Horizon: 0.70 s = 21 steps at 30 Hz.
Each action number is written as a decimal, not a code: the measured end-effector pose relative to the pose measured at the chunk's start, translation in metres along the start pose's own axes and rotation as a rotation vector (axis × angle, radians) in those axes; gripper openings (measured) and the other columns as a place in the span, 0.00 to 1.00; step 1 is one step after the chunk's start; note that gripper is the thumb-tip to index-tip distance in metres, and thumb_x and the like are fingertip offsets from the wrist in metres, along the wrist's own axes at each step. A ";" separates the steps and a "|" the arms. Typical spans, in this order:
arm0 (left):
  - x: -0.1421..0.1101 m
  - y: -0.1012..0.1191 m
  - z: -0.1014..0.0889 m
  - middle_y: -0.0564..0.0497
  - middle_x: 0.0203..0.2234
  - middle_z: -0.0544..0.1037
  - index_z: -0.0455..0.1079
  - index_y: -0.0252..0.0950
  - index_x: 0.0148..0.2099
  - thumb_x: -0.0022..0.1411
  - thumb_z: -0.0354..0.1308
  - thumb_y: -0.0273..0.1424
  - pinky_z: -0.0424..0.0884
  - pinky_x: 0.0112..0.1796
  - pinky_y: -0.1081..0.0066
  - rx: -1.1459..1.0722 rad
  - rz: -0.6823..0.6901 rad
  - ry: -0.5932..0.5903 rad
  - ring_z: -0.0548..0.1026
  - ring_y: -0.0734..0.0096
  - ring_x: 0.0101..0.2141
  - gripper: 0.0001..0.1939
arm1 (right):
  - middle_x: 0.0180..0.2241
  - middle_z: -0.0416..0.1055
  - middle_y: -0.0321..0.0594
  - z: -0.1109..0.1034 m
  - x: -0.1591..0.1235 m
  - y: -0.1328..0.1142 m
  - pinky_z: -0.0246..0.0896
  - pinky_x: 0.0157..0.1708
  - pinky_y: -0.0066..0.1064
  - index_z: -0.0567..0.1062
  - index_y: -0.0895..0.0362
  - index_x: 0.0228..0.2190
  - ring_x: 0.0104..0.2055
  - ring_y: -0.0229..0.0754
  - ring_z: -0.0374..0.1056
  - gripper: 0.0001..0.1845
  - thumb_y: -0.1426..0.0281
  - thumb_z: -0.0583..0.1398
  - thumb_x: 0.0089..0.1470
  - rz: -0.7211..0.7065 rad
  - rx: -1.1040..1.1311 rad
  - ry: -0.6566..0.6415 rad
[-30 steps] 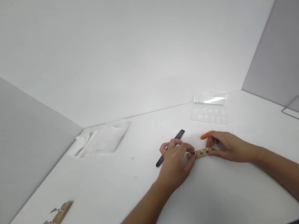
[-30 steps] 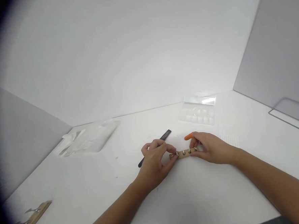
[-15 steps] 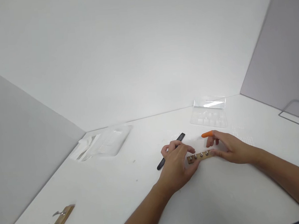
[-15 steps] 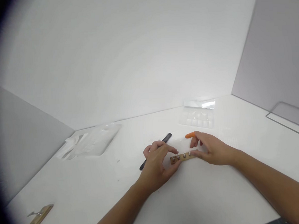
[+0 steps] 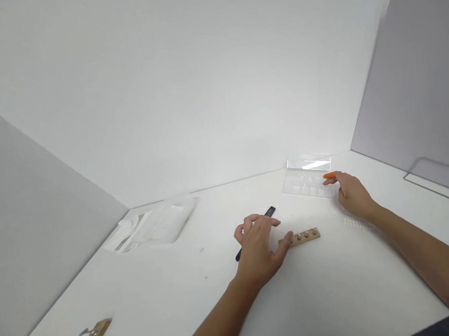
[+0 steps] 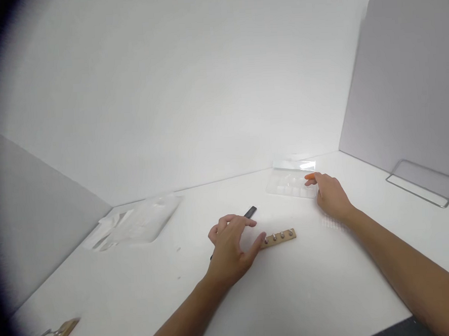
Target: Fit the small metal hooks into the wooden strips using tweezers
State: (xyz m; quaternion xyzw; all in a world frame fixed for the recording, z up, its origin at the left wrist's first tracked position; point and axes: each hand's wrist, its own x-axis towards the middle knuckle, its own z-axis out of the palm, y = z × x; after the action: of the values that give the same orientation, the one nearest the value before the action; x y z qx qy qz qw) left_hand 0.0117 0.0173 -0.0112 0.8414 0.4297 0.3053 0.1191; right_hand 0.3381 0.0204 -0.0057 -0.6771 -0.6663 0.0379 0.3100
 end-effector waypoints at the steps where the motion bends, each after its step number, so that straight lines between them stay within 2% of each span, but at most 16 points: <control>1: 0.001 -0.002 0.000 0.47 0.41 0.80 0.70 0.41 0.46 0.68 0.59 0.39 0.55 0.53 0.45 0.025 -0.021 0.025 0.69 0.47 0.52 0.09 | 0.50 0.78 0.42 0.001 0.000 0.002 0.65 0.47 0.43 0.69 0.54 0.48 0.53 0.53 0.71 0.25 0.80 0.52 0.48 -0.009 -0.010 0.000; 3: 0.004 -0.008 -0.001 0.45 0.41 0.80 0.71 0.40 0.46 0.70 0.56 0.37 0.54 0.52 0.44 0.084 -0.069 0.074 0.68 0.45 0.53 0.08 | 0.51 0.78 0.42 0.003 0.000 0.004 0.66 0.45 0.42 0.68 0.54 0.50 0.52 0.52 0.71 0.29 0.81 0.52 0.44 0.004 0.003 0.011; 6: 0.008 -0.016 -0.003 0.42 0.43 0.81 0.73 0.38 0.47 0.71 0.52 0.34 0.53 0.52 0.44 0.200 -0.142 0.143 0.67 0.45 0.54 0.10 | 0.51 0.78 0.40 0.005 -0.001 0.004 0.67 0.40 0.38 0.65 0.52 0.54 0.49 0.49 0.72 0.33 0.80 0.51 0.46 0.067 0.084 0.050; 11: 0.012 -0.021 -0.003 0.40 0.44 0.81 0.76 0.35 0.46 0.72 0.50 0.30 0.55 0.53 0.45 0.403 -0.245 0.143 0.68 0.46 0.55 0.13 | 0.49 0.79 0.38 0.009 -0.003 0.003 0.68 0.38 0.37 0.64 0.49 0.55 0.41 0.46 0.74 0.23 0.72 0.53 0.58 0.118 0.143 0.040; 15: 0.011 -0.023 0.001 0.39 0.42 0.80 0.77 0.34 0.43 0.71 0.51 0.32 0.54 0.55 0.43 0.468 -0.281 0.110 0.68 0.45 0.55 0.13 | 0.48 0.80 0.36 0.012 -0.007 0.000 0.69 0.42 0.39 0.65 0.48 0.54 0.42 0.46 0.75 0.19 0.67 0.55 0.62 0.071 0.138 -0.007; 21: 0.008 -0.024 0.005 0.39 0.39 0.79 0.76 0.33 0.39 0.70 0.52 0.34 0.52 0.57 0.40 0.501 -0.250 0.162 0.69 0.45 0.54 0.13 | 0.51 0.79 0.40 0.019 -0.006 -0.017 0.70 0.44 0.42 0.66 0.49 0.52 0.46 0.48 0.74 0.15 0.63 0.54 0.65 -0.020 0.141 0.024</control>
State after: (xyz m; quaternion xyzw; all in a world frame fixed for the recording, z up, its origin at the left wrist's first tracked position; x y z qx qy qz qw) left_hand 0.0029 0.0383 -0.0225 0.7580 0.6001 0.2389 -0.0902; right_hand 0.3134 0.0203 -0.0152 -0.6474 -0.6648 0.0737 0.3652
